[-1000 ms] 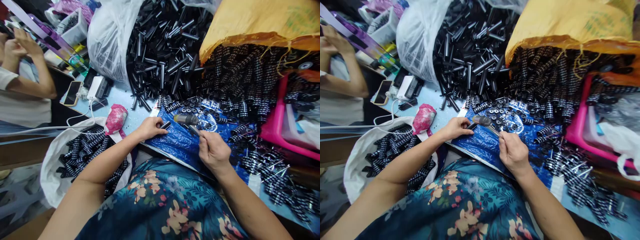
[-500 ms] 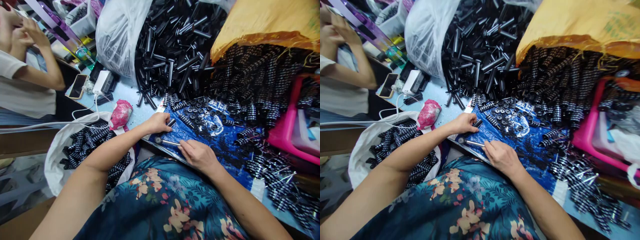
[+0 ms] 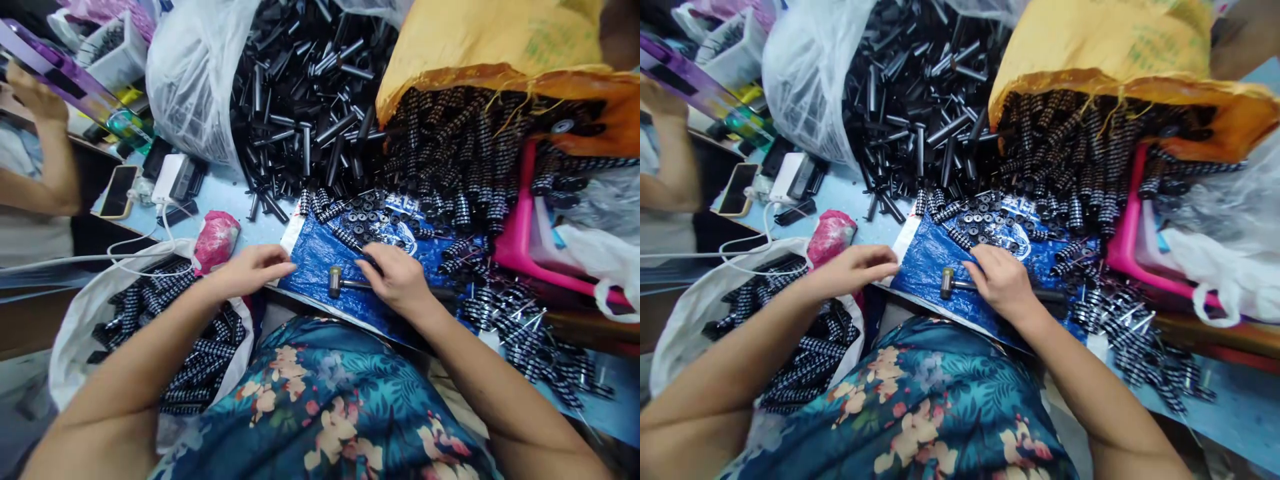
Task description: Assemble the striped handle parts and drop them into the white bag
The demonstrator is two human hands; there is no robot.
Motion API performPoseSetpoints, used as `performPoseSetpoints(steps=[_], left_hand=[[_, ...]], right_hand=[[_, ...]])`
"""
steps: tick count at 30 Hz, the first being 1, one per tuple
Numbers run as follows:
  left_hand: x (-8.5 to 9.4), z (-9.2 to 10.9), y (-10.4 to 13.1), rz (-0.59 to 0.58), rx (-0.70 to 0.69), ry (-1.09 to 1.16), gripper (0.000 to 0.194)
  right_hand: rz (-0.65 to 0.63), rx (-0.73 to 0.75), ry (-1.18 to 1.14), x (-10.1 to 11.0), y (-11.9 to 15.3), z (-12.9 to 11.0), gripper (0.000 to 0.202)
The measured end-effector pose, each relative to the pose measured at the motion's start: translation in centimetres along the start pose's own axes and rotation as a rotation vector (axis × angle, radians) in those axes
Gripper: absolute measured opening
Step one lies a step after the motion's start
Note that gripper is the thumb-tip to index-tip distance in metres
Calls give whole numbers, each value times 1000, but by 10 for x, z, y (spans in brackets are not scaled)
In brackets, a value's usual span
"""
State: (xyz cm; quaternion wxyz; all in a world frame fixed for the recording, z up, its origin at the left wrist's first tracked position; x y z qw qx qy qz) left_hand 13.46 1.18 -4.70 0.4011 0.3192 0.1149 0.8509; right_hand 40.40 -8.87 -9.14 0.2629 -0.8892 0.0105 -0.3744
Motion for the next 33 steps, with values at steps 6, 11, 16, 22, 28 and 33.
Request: performPoseSetpoints(steps=[6, 11, 16, 22, 28, 33], left_hand=[[-94, 12, -72, 425, 131, 796, 44], [-112, 25, -76, 523, -12, 939, 50], [-96, 18, -70, 489, 67, 971, 52], [-87, 20, -64, 344, 107, 947, 49], [-91, 21, -64, 222, 96, 868, 50], [-102, 36, -66, 117, -74, 762, 46]], right_hand=[[-40, -94, 105, -28, -30, 13, 16], [-31, 19, -128, -24, -26, -20, 15], [43, 16, -184, -3, -49, 5, 12], [-171, -104, 308, 1, -86, 80, 15], [144, -295, -449, 5, -64, 56, 19], [305, -821, -1375, -24, -28, 21, 38]])
Point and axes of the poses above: each hand's wrist, its own y-axis away from the middle knuckle, its own x-axis out of the back of the hand, z = x × y, the point moved 4 cm from there along -y, towards the middle knuckle, and after that the axes turned 10 degrees about -y, right-handed, at the moved point
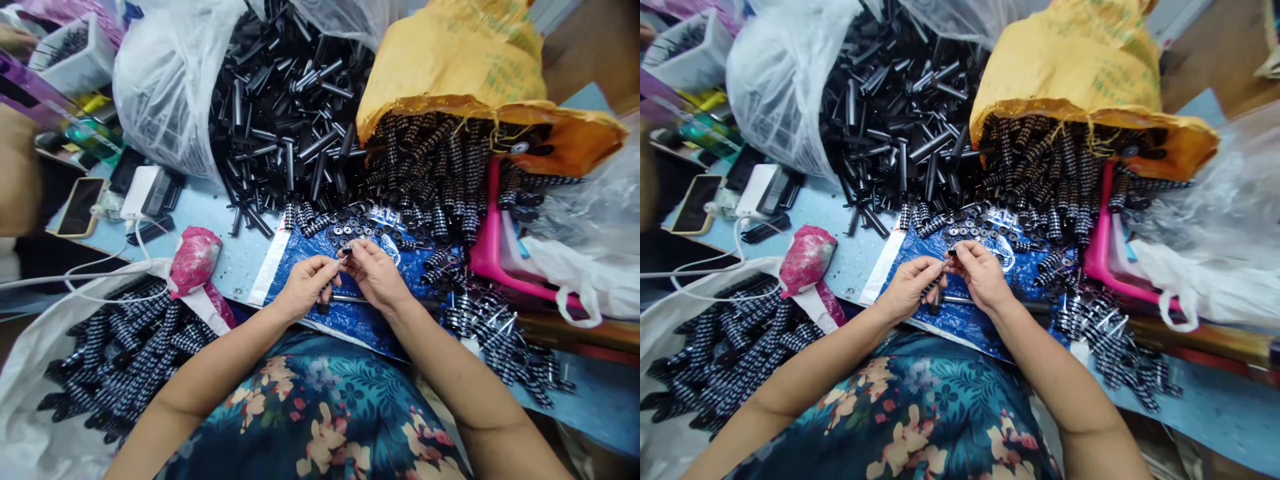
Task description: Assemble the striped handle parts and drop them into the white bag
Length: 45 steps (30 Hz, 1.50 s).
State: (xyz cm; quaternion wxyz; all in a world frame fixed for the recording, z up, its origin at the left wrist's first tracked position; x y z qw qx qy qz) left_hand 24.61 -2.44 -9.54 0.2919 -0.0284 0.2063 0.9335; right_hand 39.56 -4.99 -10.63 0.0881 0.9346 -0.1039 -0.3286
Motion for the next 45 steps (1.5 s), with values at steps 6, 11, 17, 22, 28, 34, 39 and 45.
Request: performPoseSetpoints(steps=[6, 11, 17, 22, 28, 34, 39, 45], left_hand=[[-7, -2, 0, -17, -35, -18, 42], [-7, -4, 4, -6, -43, -20, 40], [-9, -1, 10, -26, -46, -37, 41], [-15, -9, 9, 9, -43, 31, 40], [0, -2, 7, 110, -22, 163, 54], [16, 4, 3, 206, 132, 257, 53], [1, -3, 5, 112, 163, 147, 45], [-24, -3, 7, -53, 102, 32, 41]], right_hand=[[24, -63, -168, -4, 17, 5, 40], [-15, -49, -169, -5, 24, 7, 36], [-19, -47, -190, -2, 28, 9, 36], [-57, 12, -65, -4, 31, 13, 33], [-40, 510, 807, 24, 34, -30, 31], [-93, 601, 1628, 64, 25, -49, 18], [-8, 606, 1155, 59, 29, -51, 17], [80, 133, 188, 37, 36, -24, 42]])
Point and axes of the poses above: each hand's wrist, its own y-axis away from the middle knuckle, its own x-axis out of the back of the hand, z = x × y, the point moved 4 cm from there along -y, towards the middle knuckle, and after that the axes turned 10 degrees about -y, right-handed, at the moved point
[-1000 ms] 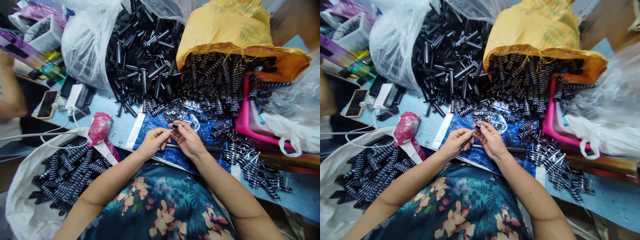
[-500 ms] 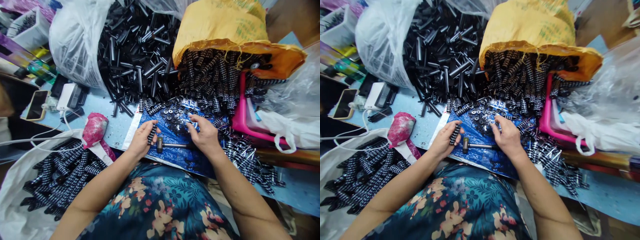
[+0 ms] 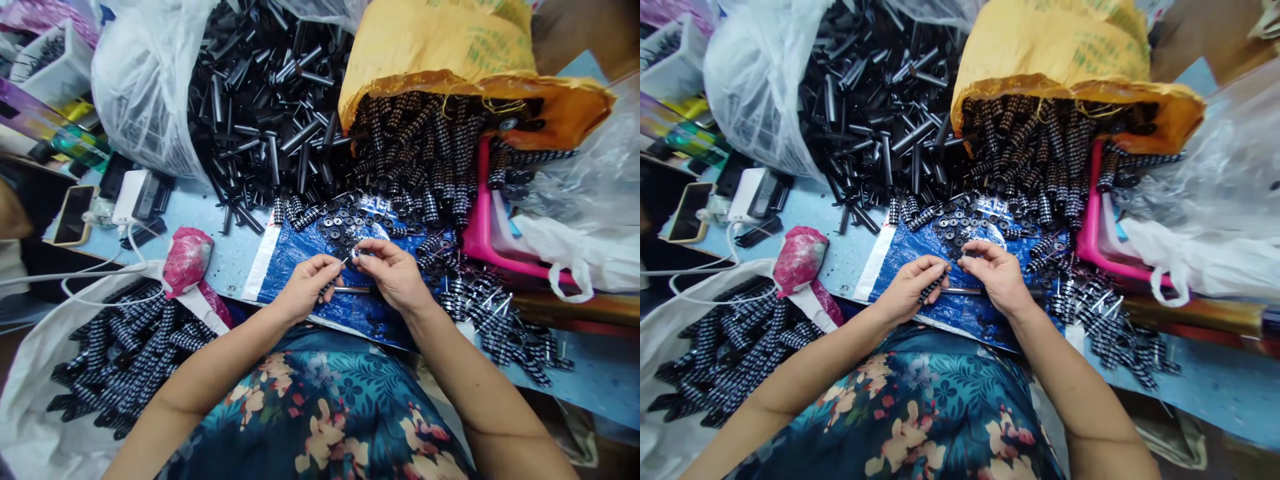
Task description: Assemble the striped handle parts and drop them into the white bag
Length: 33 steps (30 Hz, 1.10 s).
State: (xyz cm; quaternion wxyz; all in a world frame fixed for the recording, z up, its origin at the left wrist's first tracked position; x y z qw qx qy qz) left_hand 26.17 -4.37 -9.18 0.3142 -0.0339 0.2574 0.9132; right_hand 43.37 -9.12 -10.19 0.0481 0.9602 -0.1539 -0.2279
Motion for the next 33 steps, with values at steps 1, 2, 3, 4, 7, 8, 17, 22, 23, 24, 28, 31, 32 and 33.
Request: performPoseSetpoints(steps=[1, 2, 3, 4, 7, 8, 17, 22, 23, 24, 28, 31, 32, 33], left_hand=[[-4, 0, 1, -30, -10, -18, 41], [-7, 1, 1, -47, -21, -31, 41], [-8, 1, 2, -52, -30, -40, 42], [-9, 0, 3, -51, -36, -48, 42], [-9, -3, 4, -40, -44, -66, 43], [-9, -4, 4, -38, -49, -70, 42], [-9, -4, 5, -22, -72, -54, 41], [-7, -5, 5, -21, -73, -32, 41], [-6, -5, 5, -22, -75, -33, 41], [-5, -6, 5, -22, -76, -34, 41], [-3, -8, 4, -20, -76, -29, 41], [-2, -10, 3, 11, -61, 23, 43], [-1, -10, 3, 25, -57, 46, 45], [0, -10, 3, 41, -58, 67, 49]], right_hand=[[17, -21, -40, -5, 3, 2, 45], [34, -29, -68, -10, 6, 4, 45], [46, -38, -104, -14, 9, 6, 45], [44, -58, -152, -18, 12, 8, 44], [-16, -140, -317, -30, 18, 15, 39], [-34, -155, -354, -32, 20, 16, 37], [-10, -167, -346, -33, 21, 22, 37], [-15, -175, -382, -35, 19, 23, 37], [-16, -180, -389, -36, 18, 23, 37], [-15, -186, -390, -37, 18, 24, 37], [-12, -177, -327, -39, 20, 26, 40], [-66, -128, -180, -36, 19, 26, 41], [-95, -81, -94, -34, 16, 24, 39], [-116, -4, 22, -31, 11, 20, 38]])
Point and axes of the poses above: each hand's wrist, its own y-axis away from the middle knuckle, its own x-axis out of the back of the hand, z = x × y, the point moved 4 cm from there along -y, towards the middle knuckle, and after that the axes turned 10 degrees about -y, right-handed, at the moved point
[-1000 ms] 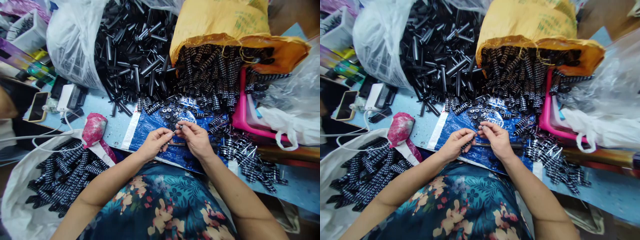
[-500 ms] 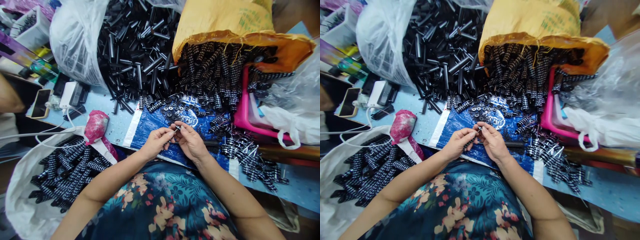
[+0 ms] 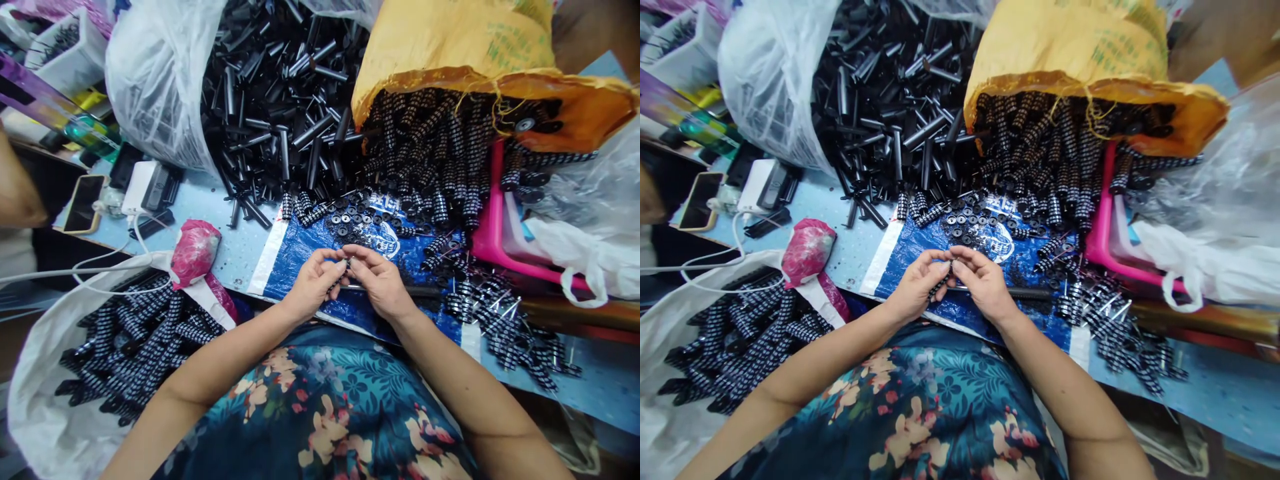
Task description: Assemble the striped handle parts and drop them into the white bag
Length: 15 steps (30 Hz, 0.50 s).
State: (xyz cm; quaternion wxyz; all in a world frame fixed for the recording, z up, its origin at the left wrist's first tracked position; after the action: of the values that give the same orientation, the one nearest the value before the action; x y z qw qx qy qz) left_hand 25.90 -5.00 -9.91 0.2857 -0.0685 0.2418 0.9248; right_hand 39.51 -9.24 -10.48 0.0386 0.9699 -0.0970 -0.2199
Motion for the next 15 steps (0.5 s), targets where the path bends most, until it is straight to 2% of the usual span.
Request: performPoseSetpoints(steps=[2, 4, 6, 8, 9, 11, 15], left_hand=[[4, 3, -2, 42, -18, 32, 56], [8, 7, -5, 88, -18, 66, 55], [12, 8, -7, 126, 12, 108, 52], [15, 8, -8, 148, 41, 134, 50], [16, 9, -7, 153, 45, 136, 49], [16, 9, -5, 137, 46, 123, 49], [5, 9, -2, 30, 79, 69, 46]], right_hand=[[-17, 205, 344, 9, -13, -10, 30], [-58, 378, 741, 14, -29, -18, 17], [-139, 430, 1034, 16, -43, -20, 16], [-156, 453, 1106, 18, -48, -25, 18], [-124, 471, 1057, 18, -48, -28, 18], [-45, 438, 798, 18, -41, -32, 20], [89, 44, 22, 12, -24, -13, 32]])
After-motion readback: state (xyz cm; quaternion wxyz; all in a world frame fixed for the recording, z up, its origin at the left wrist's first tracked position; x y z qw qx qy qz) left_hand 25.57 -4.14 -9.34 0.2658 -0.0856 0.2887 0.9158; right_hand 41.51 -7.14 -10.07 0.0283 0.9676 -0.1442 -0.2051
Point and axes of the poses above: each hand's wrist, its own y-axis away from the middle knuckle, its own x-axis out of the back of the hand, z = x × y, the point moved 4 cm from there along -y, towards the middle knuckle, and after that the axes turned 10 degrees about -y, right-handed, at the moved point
